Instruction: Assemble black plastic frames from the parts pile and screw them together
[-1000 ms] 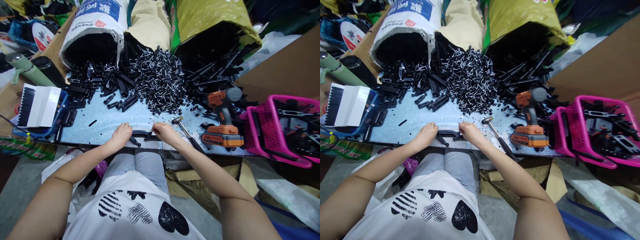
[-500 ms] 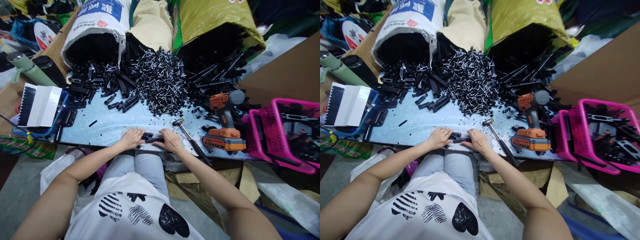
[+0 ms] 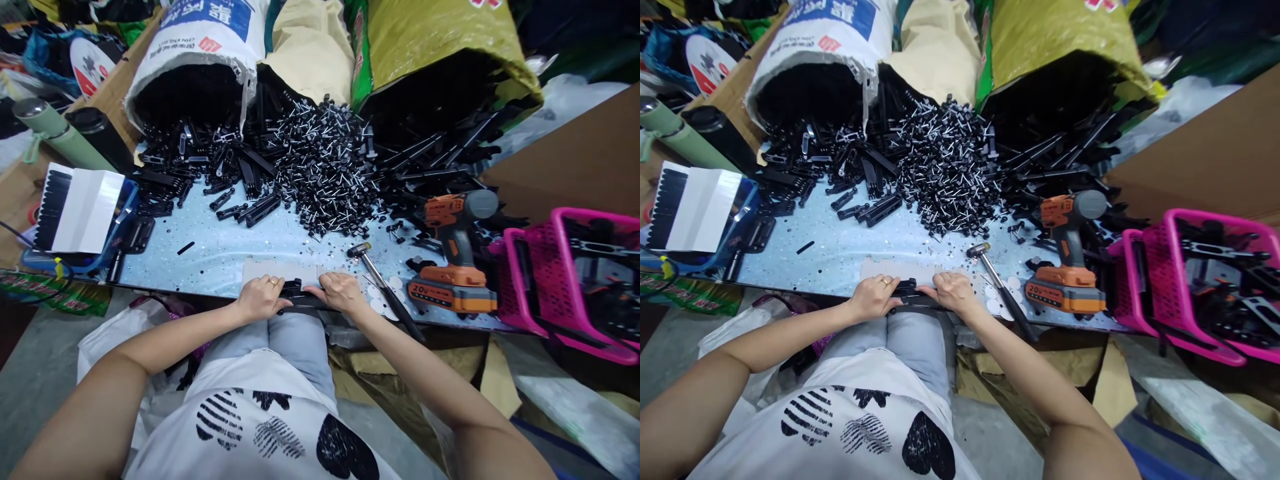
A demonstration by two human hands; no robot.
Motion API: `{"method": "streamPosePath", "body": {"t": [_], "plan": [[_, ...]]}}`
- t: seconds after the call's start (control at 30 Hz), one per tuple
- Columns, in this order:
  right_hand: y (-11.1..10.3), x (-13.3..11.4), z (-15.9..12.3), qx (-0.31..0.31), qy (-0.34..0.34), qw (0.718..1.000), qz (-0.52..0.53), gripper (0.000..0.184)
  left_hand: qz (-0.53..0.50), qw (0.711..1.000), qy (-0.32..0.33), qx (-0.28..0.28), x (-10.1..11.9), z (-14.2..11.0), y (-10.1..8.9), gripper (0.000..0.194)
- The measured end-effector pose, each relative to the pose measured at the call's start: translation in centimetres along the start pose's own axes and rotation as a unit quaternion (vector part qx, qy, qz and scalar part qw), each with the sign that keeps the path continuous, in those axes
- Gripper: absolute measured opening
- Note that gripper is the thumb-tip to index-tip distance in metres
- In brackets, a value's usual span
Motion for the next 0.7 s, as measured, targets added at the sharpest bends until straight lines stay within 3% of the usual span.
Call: {"method": "streamPosePath", "body": {"t": [0.1,0.17,0.3,0.37,0.43,0.53,0.63,0.7], "plan": [[-0.5,-0.8,0.5,-0.009,-0.032,0.999,0.038,0.064,-0.015,1.0,-0.01,0.021,-1.8,1.1,0.3,0.049],[-1.9,-1.7,0.9,0.01,-0.063,0.995,0.076,0.065,-0.027,0.998,-0.008,0.054,-3.0,1.8,-0.6,0.051],[-6.3,-4.7,1.1,0.051,-0.148,0.963,0.218,0.061,-0.081,0.983,0.038,0.157,-3.2,1.1,-6.2,0.047],[-8.7,-7.2,0.7,0.058,-0.202,0.917,0.34,0.058,-0.17,0.964,0.077,0.191,-2.0,-0.3,-10.0,0.046],[-10.3,-9.7,0.2,0.053,-0.239,0.847,0.471,0.055,-0.294,0.93,0.106,0.194,-0.6,-1.8,-13.0,0.047],[-9.9,-13.0,-0.1,0.064,-0.248,0.745,0.616,0.053,-0.445,0.862,0.124,0.207,1.3,-3.3,-15.4,0.05],[-7.4,-13.3,0.0,0.232,-0.176,0.678,0.676,0.057,-0.504,0.81,0.038,0.297,0.4,-4.1,-14.9,0.052],[-4.9,-12.8,-0.4,0.366,-0.099,0.647,0.662,0.053,-0.481,0.805,-0.04,0.344,-1.0,-4.3,-13.6,0.057]]}}
Point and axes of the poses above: each hand's wrist, its own z-axis towards the middle knuckle, its own y-axis out of the palm, x = y × z, the point moved 9 cm from there along z, towards the middle knuckle, and after that the axes turned 15 degrees about z, right-handed, at the moved point
